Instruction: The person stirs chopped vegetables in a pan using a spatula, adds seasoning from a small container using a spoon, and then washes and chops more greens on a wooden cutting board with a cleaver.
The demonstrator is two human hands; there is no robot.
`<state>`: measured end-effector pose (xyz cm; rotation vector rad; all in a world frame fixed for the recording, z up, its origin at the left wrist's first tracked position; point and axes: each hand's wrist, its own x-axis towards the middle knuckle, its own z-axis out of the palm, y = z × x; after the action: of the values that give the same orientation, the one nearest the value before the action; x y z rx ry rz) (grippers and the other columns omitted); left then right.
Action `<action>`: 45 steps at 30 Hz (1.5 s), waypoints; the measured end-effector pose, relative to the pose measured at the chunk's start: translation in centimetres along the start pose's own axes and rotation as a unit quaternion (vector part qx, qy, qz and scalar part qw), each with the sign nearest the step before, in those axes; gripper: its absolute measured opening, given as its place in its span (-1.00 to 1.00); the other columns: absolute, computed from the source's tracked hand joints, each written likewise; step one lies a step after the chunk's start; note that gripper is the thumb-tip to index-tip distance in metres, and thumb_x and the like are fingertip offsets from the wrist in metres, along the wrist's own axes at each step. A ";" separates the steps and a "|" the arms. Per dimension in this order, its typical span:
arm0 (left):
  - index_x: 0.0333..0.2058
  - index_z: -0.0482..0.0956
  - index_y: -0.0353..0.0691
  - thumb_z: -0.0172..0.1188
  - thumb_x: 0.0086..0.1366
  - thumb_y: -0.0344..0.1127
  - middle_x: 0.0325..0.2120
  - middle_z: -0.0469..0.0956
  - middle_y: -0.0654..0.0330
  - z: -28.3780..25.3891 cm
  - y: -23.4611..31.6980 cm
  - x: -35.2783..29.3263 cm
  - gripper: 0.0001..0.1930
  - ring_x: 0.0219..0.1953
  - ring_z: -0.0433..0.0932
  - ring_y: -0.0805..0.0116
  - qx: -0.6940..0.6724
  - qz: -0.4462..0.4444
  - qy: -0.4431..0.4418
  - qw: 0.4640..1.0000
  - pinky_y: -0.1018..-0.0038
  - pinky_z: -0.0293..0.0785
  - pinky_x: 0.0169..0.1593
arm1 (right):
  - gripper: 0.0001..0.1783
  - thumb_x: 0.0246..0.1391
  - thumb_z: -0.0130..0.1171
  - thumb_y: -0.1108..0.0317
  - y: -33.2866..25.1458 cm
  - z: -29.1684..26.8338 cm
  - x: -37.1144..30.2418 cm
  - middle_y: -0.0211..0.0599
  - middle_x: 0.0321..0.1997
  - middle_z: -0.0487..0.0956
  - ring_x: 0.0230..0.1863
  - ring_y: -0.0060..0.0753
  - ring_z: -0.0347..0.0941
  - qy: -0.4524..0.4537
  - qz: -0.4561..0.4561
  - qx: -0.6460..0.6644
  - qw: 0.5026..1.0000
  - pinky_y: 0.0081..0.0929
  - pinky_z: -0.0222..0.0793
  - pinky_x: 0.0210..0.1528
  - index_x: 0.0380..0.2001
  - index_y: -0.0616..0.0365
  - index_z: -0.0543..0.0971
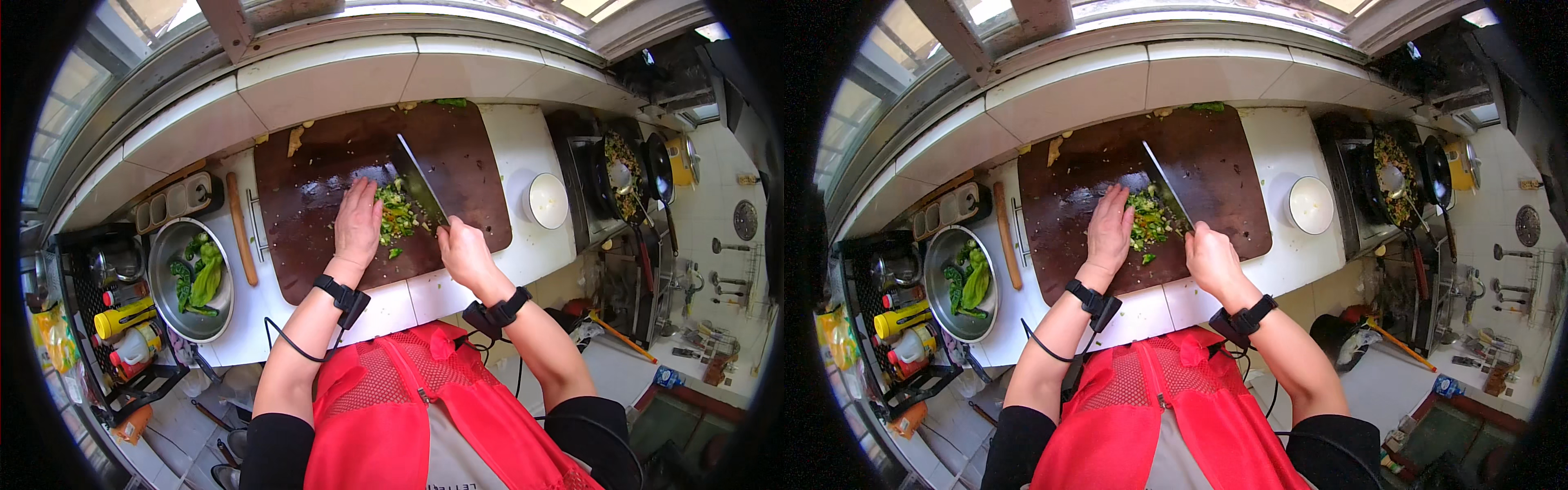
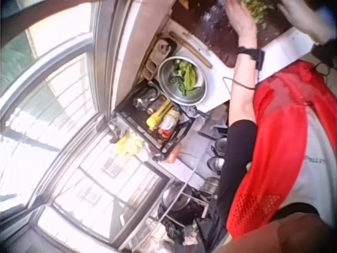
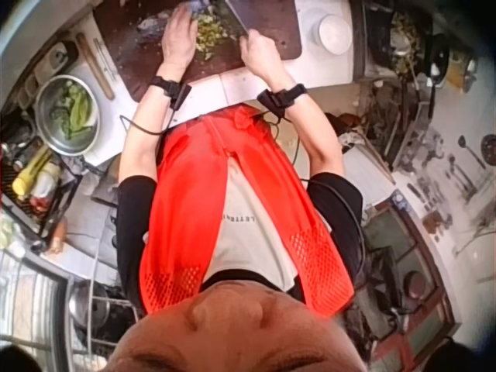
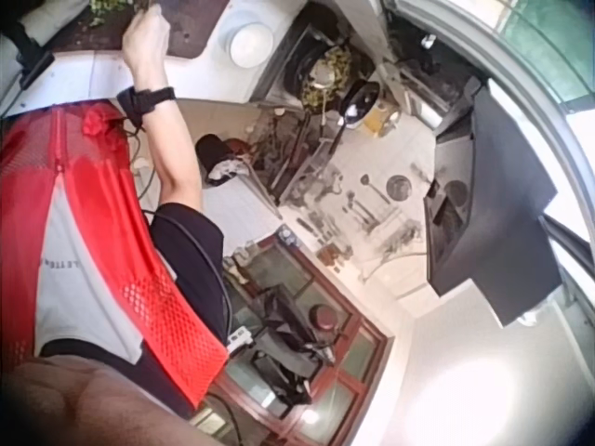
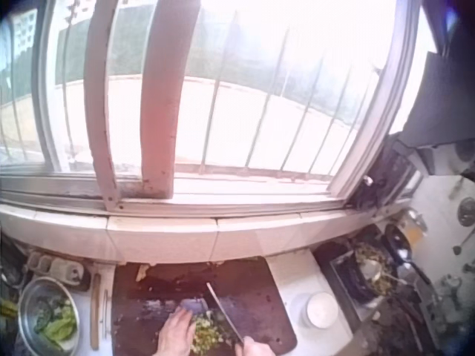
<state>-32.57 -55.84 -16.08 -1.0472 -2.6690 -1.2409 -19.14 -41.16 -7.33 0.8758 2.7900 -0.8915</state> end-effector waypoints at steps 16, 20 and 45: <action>0.31 0.09 -0.22 0.52 -0.29 0.15 0.25 0.10 -0.27 -1.3 2.1 -2.3 0.21 0.32 0.05 -0.26 0.204 -0.063 -0.032 0.976 -0.10 -0.07 0.34 | -0.86 0.28 0.01 0.28 7.1 -1.5 -0.6 -0.57 -0.71 0.18 -0.75 -0.64 0.10 -0.153 0.256 0.484 0.823 -0.51 0.19 -0.71 -0.31 0.07 0.33; 0.29 0.13 -0.22 0.50 -0.16 0.04 0.25 0.15 -0.19 -0.7 2.0 -1.8 0.07 0.31 0.09 -0.21 0.169 -0.038 -0.026 0.985 -0.11 -0.01 0.32 | -0.80 0.28 0.03 0.25 6.9 -0.2 -2.0 -0.51 -0.67 0.29 -0.71 -0.64 0.19 -0.149 0.199 0.484 0.839 -0.51 0.23 -0.68 -0.33 0.14 0.35; 0.26 0.16 -0.35 0.40 -0.01 -0.11 0.24 0.18 -0.18 -3.4 0.1 -3.7 -0.09 0.31 0.14 -0.10 0.084 0.002 -0.046 0.995 0.08 0.04 0.35 | -0.77 0.22 0.09 0.23 4.4 0.6 -0.9 -0.29 -0.69 0.38 -0.70 -0.39 0.30 -0.079 0.134 0.390 0.908 -0.30 0.35 -0.60 -0.36 0.17 0.39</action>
<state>-30.56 -60.22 -14.70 -1.1094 -2.7783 -0.9707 -16.06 -39.00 -9.90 1.1517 2.0631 -1.9556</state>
